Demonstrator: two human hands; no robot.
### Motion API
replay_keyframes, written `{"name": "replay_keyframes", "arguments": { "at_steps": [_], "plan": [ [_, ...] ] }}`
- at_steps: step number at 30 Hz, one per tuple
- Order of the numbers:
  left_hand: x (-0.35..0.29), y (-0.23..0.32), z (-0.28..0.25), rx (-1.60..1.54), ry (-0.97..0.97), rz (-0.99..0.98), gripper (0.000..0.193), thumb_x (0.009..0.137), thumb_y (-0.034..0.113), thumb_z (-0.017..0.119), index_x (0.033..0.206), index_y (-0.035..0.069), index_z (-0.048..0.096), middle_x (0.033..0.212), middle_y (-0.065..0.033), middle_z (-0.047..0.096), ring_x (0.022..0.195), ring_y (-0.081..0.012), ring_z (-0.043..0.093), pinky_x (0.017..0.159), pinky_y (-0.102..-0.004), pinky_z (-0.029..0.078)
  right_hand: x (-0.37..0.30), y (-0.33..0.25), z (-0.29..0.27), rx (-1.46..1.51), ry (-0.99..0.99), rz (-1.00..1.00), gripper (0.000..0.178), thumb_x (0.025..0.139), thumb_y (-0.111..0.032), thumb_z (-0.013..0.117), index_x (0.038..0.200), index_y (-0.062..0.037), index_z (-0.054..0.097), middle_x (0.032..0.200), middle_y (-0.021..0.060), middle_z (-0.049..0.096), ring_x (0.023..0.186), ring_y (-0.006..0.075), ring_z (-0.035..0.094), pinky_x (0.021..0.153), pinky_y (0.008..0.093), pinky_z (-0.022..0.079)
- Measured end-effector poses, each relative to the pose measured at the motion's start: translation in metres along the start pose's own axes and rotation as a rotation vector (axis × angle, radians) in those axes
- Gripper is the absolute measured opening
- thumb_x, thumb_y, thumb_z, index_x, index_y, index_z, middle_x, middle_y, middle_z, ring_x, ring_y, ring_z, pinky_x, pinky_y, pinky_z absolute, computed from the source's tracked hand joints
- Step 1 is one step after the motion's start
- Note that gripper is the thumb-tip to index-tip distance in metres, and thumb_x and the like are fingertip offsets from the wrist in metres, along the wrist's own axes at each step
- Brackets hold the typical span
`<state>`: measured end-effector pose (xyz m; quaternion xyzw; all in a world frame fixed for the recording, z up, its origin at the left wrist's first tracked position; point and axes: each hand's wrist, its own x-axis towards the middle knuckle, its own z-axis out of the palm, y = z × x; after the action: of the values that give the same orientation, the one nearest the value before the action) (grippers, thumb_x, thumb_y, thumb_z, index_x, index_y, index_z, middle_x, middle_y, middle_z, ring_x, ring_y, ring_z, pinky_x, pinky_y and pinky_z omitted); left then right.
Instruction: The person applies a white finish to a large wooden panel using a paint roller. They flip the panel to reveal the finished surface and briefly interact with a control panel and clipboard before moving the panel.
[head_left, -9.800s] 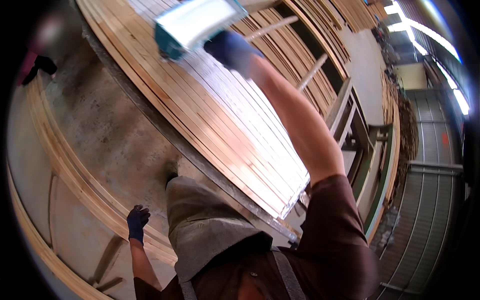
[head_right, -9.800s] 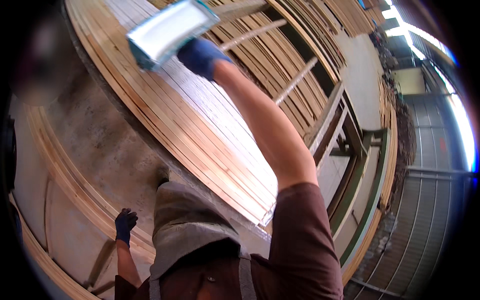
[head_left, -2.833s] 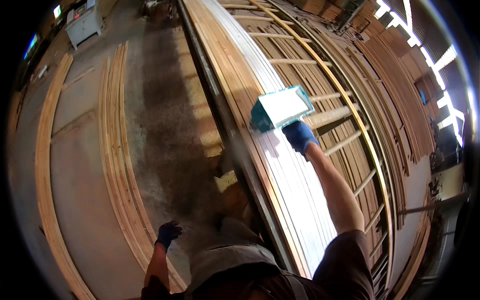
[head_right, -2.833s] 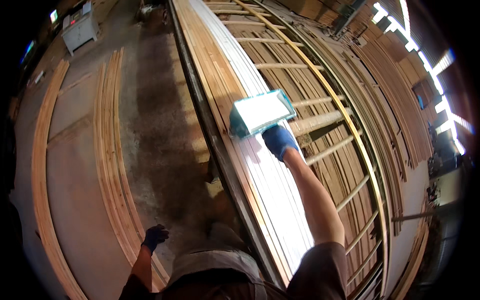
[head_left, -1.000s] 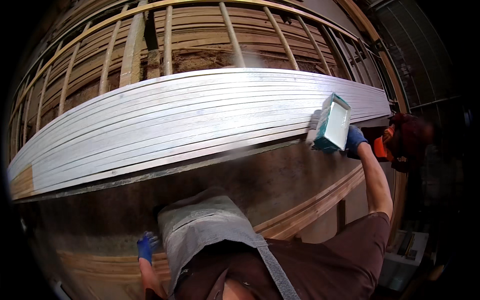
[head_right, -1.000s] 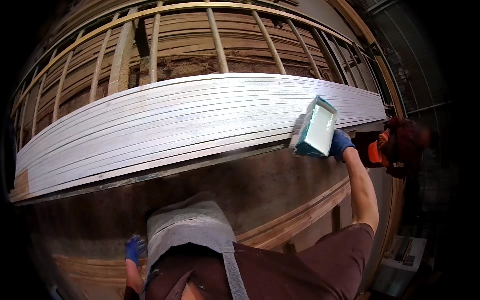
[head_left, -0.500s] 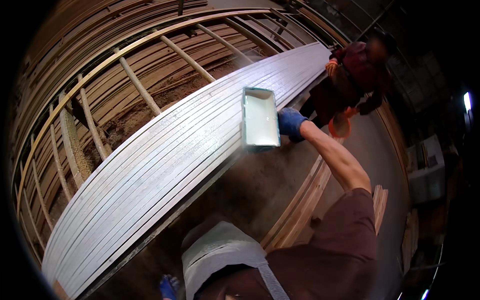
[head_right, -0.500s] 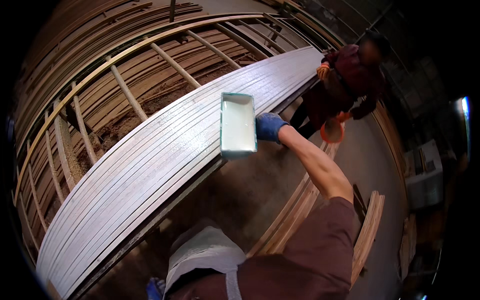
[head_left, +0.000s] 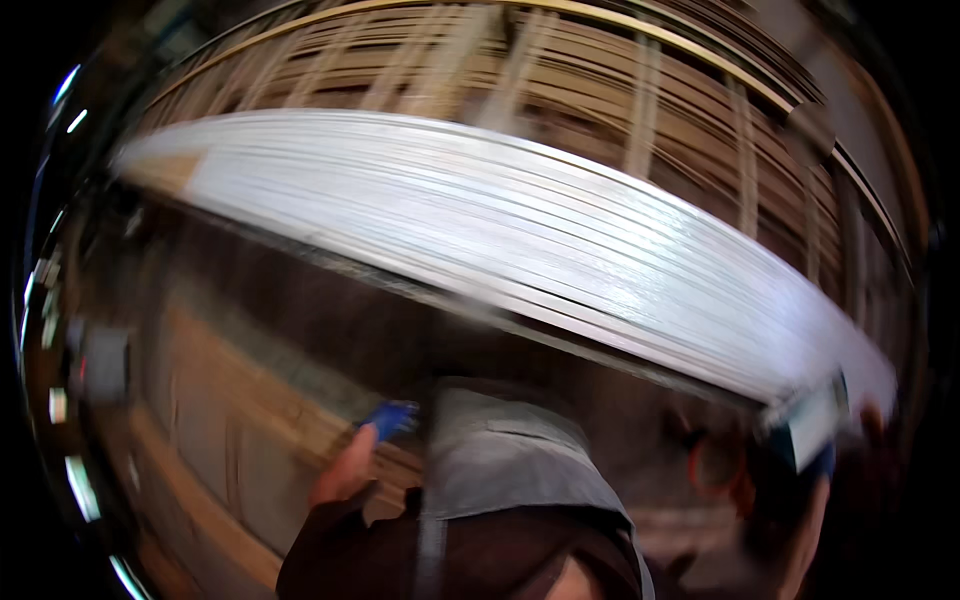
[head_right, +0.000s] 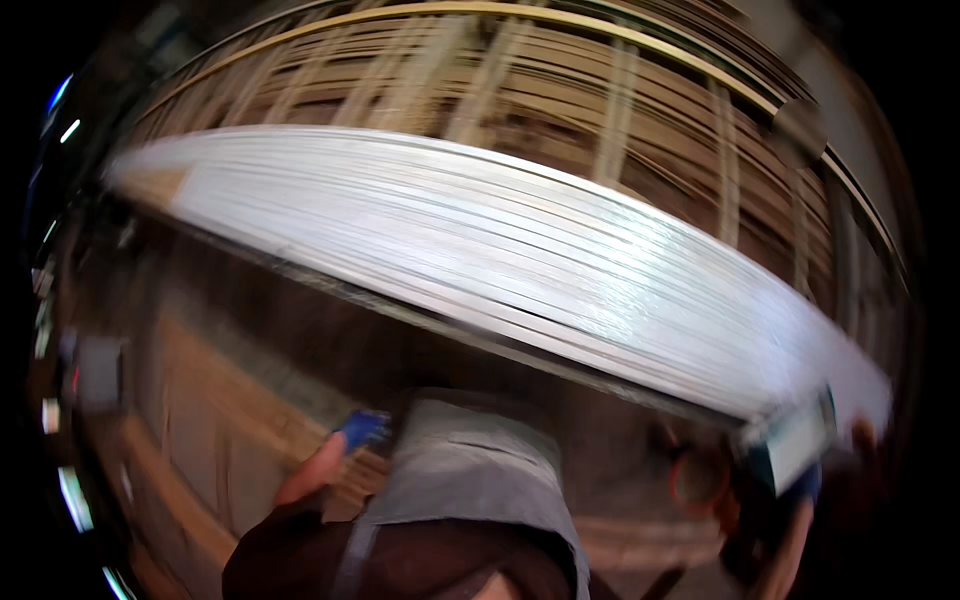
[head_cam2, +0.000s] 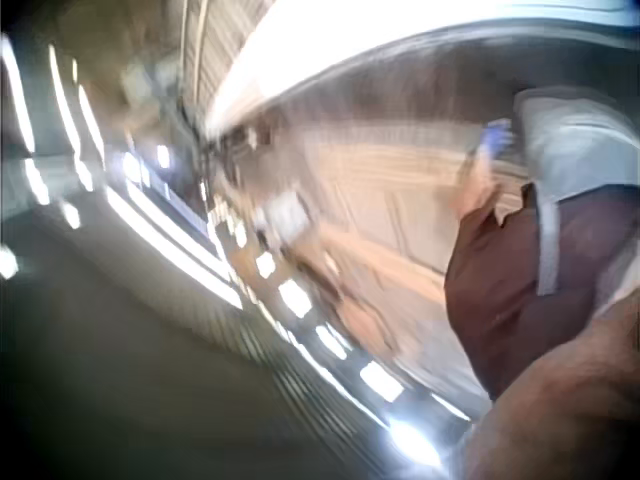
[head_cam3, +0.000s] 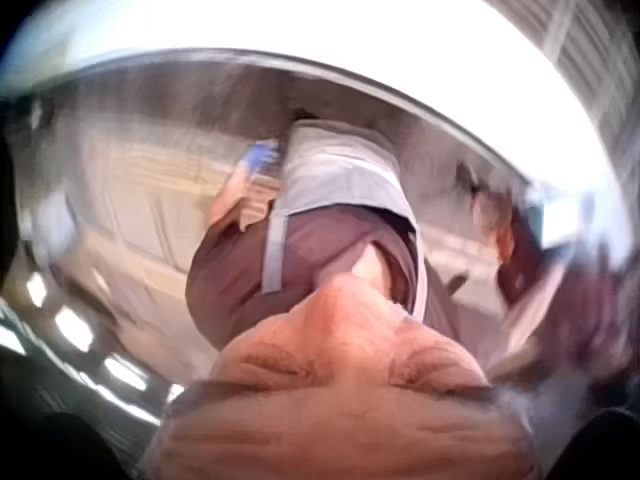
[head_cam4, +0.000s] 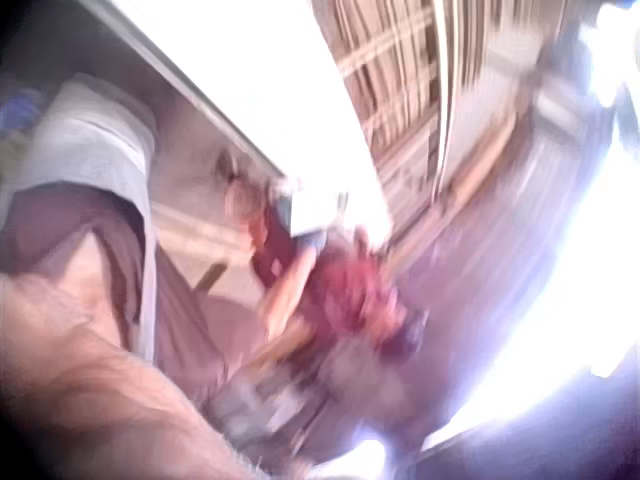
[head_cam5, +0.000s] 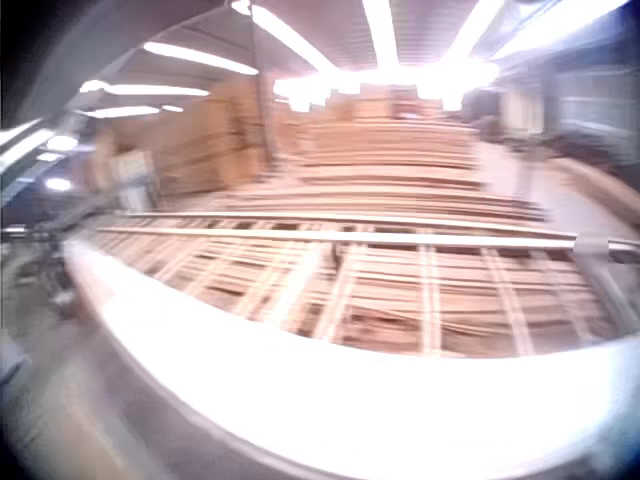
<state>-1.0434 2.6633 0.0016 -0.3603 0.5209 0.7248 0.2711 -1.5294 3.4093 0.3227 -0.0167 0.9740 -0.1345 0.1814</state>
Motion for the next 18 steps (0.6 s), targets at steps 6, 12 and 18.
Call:
{"name": "replay_keyframes", "arguments": {
  "at_steps": [6, 12, 18],
  "plan": [
    [-0.046, 0.0, 0.07, -0.142, 0.352, -0.257, 0.043, 0.096, 0.041, 0.055, 0.122, 0.007, 0.059, 0.103, -0.0137, 0.071, 0.088, -0.0245, 0.069, 0.081, -0.0396, 0.054, 0.002, -0.106, 0.012, 0.075, -0.14, -0.228, 0.045, 0.087, -0.04, 0.059, 0.119, -0.0073, 0.059, 0.113, 0.0149, 0.066, 0.099, 0.0306, 0.065, 0.083, 0.0441, 0.053],
    [-0.065, -0.079, 0.027, -0.622, 0.463, -0.124, 0.04, 0.096, 0.041, 0.055, 0.122, 0.011, 0.059, 0.095, -0.0105, 0.069, 0.083, -0.0224, 0.069, 0.069, -0.0307, 0.052, -0.004, -0.259, 0.04, 0.215, -0.393, -0.481, 0.052, 0.09, -0.044, 0.055, 0.127, -0.0073, 0.054, 0.121, 0.0145, 0.063, 0.106, 0.0311, 0.064, 0.086, 0.0439, 0.053],
    [-0.139, -0.169, -0.037, -0.704, 0.483, -0.104, 0.04, 0.095, 0.031, 0.059, 0.123, 0.002, 0.061, 0.109, -0.0163, 0.068, 0.083, -0.0288, 0.069, 0.066, -0.0393, 0.053, 0.015, -0.497, 0.11, -0.178, -0.341, -0.798, 0.022, 0.084, -0.019, 0.061, 0.098, -0.0032, 0.067, 0.088, 0.0149, 0.071, 0.087, 0.028, 0.069, 0.071, 0.0396, 0.054]
  ]
}}
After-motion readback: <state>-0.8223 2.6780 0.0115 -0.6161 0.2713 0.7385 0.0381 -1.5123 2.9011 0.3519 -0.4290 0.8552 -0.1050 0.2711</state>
